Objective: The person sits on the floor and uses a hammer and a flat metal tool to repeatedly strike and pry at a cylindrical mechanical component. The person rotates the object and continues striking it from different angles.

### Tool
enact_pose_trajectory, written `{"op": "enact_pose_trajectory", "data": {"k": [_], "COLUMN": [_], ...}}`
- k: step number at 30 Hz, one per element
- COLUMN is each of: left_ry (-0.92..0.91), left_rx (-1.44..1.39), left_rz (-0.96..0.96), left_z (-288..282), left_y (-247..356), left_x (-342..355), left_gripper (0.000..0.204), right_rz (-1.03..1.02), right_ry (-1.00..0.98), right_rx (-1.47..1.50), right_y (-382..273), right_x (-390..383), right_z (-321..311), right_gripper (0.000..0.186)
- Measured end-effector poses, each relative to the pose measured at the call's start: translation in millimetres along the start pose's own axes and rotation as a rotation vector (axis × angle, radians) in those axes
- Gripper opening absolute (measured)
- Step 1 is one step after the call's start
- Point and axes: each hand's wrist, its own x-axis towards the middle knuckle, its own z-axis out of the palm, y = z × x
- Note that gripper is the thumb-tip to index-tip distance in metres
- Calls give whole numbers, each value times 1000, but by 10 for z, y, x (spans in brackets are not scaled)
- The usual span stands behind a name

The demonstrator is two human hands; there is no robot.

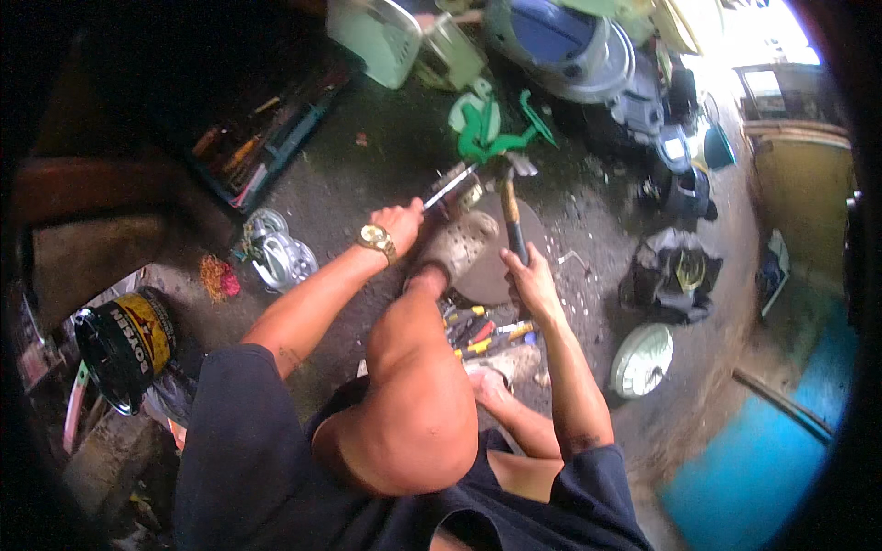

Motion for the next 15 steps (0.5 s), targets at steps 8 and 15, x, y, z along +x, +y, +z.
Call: {"op": "enact_pose_trajectory", "data": {"k": [8,15], "left_ry": [109,123], "left_rx": [-44,-11], "left_rz": [-45,50], "left_z": [-628,-439], "left_y": [87,38], "left_x": [-133,-63], "left_gripper": [25,24], "right_rz": [31,221], "right_ry": [190,266], "right_rx": [427,498], "right_y": [659,1074], "right_x": [-281,-383], "right_z": [-184,-2], "right_gripper": [23,23]}}
